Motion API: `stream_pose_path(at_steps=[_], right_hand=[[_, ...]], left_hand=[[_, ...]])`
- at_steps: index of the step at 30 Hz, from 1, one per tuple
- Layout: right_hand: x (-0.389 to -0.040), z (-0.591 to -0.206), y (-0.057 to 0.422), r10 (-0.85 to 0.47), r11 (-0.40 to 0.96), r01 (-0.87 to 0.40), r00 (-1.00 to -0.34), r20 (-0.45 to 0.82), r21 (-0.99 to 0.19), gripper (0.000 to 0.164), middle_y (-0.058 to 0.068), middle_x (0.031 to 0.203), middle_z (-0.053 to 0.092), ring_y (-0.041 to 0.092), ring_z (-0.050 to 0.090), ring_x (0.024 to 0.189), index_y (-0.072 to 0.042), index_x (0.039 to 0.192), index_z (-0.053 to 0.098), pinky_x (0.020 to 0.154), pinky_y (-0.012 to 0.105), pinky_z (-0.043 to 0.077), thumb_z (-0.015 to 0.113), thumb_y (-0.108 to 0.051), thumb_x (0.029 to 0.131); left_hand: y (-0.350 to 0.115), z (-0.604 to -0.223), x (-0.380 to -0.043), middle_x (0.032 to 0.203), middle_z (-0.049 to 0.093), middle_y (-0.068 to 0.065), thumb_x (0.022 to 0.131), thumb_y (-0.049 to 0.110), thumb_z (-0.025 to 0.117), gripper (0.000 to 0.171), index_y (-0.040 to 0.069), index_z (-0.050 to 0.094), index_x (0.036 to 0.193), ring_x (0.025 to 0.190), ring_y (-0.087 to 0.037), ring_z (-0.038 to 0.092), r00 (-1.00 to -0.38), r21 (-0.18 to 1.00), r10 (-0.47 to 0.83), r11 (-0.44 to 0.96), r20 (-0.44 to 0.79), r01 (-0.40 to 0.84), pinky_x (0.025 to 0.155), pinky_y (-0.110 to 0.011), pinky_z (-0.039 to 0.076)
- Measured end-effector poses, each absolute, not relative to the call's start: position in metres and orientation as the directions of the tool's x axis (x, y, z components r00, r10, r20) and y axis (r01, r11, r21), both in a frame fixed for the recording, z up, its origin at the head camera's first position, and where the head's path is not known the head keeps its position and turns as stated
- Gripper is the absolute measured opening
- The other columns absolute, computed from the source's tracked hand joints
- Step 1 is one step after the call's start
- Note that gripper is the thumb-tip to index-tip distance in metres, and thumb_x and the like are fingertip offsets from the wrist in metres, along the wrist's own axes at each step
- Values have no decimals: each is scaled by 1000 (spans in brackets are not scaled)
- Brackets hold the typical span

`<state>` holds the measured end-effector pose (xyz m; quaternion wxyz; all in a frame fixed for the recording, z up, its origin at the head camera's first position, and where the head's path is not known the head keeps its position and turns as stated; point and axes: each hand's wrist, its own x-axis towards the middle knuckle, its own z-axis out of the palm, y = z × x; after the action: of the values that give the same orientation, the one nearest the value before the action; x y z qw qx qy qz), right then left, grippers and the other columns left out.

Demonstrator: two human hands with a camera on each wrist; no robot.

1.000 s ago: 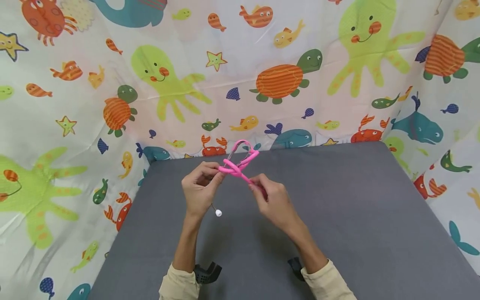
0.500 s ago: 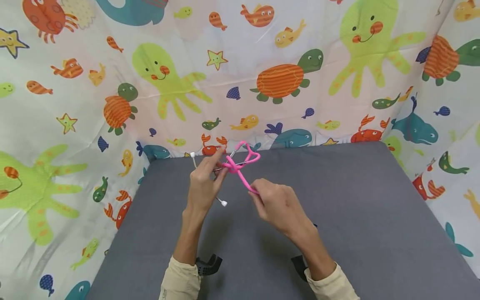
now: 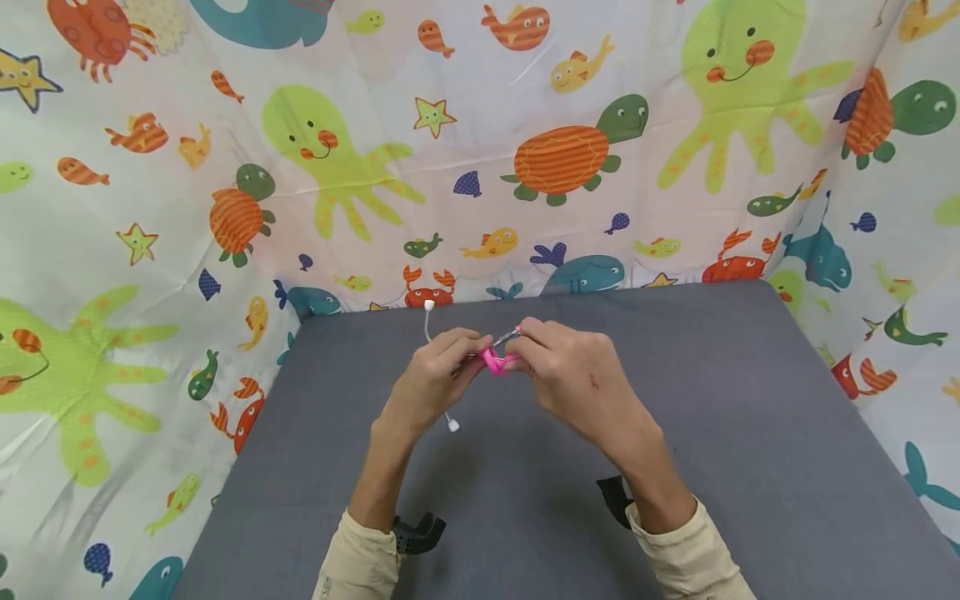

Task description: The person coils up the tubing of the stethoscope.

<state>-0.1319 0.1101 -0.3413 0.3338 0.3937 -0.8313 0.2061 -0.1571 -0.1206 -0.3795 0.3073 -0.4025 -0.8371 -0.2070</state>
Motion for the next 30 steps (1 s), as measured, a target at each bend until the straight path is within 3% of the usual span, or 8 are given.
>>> stream_pose_path(at_steps=[5, 10, 14, 16, 21, 25, 30], right_hand=[[-146, -335, 116, -528, 586, -807, -449, 721, -74, 23, 1, 74, 58, 9, 52, 60, -7, 89, 78, 54, 23, 48, 94, -11, 74], [-161, -337, 123, -537, 548, -825, -471, 700, -135, 21, -2, 74, 57, 7, 48, 64, -11, 85, 78, 54, 23, 45, 94, -15, 72], [-171, -340, 128, -520, 515, -796, -585, 622, -319, 21, -5, 74, 63, 5, 53, 66, -12, 86, 80, 57, 22, 49, 94, -15, 71], [-176, -343, 130, -519, 477, -764, -644, 562, -435, 20, -6, 75, 68, 4, 56, 67, -10, 88, 81, 59, 21, 51, 93, -13, 72], [-193, -356, 137, -539, 384, -619, -753, 378, -685, 20, -2, 78, 74, 7, 65, 68, -9, 91, 79, 64, 22, 55, 92, -11, 77], [-202, -370, 137, -540, 314, -471, -803, 253, -824, 15, 3, 80, 75, 13, 68, 71, -10, 91, 77, 67, 25, 57, 89, -12, 82], [-196, -391, 130, -502, 222, -424, -822, 269, -878, 4, 10, 86, 76, 20, 70, 77, -5, 95, 78, 72, 26, 60, 78, -8, 92]], left_hand=[[-114, -378, -154, 100, 76, -8, 87, 9, 84, 23, 1, 74, 106, 90, -16, 72, -457, 138, 641, 484, 617, 864, 88, -19, 59], [-111, -378, -152, 101, 77, -10, 86, 8, 85, 29, -1, 71, 109, 88, -16, 73, -416, 212, 694, 364, 588, 907, 86, -15, 58], [-112, -380, -153, 101, 78, -13, 85, 6, 85, 50, -1, 52, 122, 89, -18, 78, -422, 278, 689, 317, 589, 907, 88, -18, 59], [-112, -382, -154, 103, 78, -14, 85, 4, 85, 55, -1, 50, 126, 89, -18, 79, -419, 312, 686, 283, 595, 907, 89, -18, 59], [-111, -385, -156, 106, 79, -11, 87, 2, 82, 40, -1, 71, 125, 88, -14, 74, -362, 357, 703, 164, 611, 920, 83, -13, 57], [-110, -389, -157, 104, 78, -12, 87, -3, 81, 34, -2, 73, 120, 86, -14, 70, -353, 369, 676, 127, 647, 921, 79, -14, 56], [-111, -391, -157, 98, 76, -13, 84, -9, 80, 33, -5, 73, 116, 77, -14, 63, -388, 396, 560, 113, 732, 911, 70, -20, 56]])
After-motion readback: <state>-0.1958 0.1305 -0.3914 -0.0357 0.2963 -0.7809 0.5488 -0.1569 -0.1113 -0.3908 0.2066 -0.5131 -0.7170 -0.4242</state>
